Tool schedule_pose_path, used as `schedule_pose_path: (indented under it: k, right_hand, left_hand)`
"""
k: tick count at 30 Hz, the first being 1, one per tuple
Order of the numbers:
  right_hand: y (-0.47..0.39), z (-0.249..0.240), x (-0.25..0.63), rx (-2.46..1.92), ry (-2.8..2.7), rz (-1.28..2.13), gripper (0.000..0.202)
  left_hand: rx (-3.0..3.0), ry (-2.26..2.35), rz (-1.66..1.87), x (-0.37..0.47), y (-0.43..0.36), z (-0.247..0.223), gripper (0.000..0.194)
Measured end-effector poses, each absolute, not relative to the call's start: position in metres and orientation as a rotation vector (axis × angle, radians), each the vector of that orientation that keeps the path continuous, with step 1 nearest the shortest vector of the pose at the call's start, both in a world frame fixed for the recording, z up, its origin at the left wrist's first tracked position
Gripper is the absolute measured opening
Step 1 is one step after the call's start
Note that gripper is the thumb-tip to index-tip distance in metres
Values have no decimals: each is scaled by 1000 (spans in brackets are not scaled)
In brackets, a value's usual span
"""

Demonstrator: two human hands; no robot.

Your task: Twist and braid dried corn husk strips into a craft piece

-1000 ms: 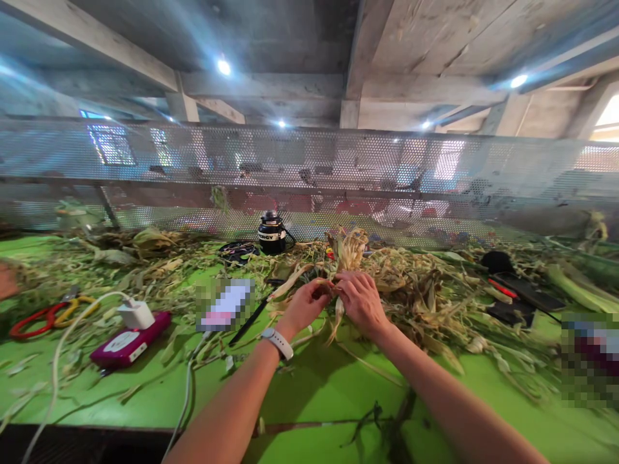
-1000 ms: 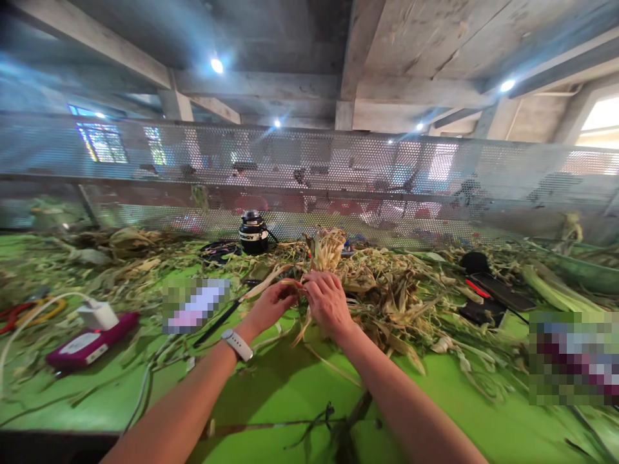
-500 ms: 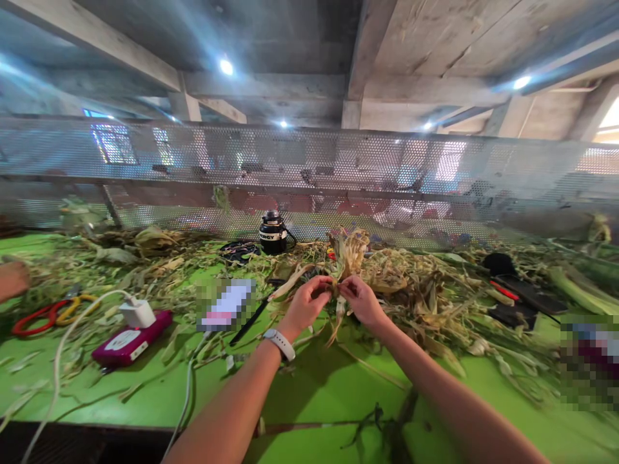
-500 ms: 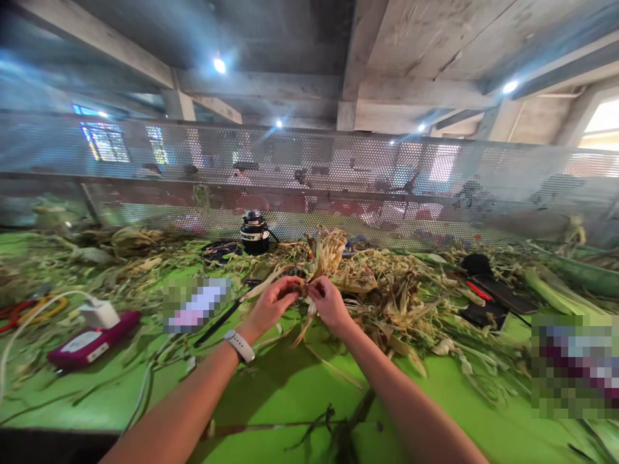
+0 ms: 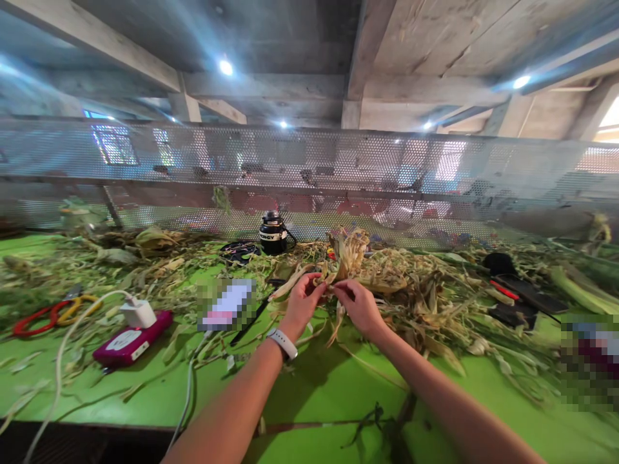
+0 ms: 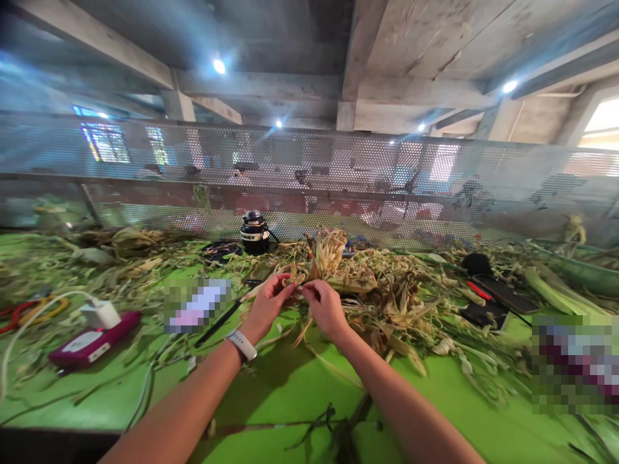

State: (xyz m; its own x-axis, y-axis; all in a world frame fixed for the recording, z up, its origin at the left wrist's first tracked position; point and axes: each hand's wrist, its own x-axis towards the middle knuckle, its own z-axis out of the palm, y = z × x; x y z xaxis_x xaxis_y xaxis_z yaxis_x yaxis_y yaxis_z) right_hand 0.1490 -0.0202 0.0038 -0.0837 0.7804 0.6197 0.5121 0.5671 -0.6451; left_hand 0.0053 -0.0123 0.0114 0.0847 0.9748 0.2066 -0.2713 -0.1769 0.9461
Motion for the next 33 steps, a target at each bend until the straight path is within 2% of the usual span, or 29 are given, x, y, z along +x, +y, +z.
schedule_pose_path:
  k: [7, 18, 24, 33]
  right_hand:
    - [-31, 11, 149, -1082, -2098, -316, 22]
    - [-35, 17, 157, -1055, -2156, -665, 19]
    - [-34, 16, 155, -1131, -2058, -588, 12]
    - [-26, 13, 155, -1220, -1994, -297, 16]
  left_hand:
    - [1140, 920, 1408, 4, -11, 10, 36]
    - [1606, 793, 1232, -3, -6, 4, 33]
    - [1714, 852, 1169, -1, -8, 6, 23]
    - [1666, 789, 1186, -1, -15, 16, 27]
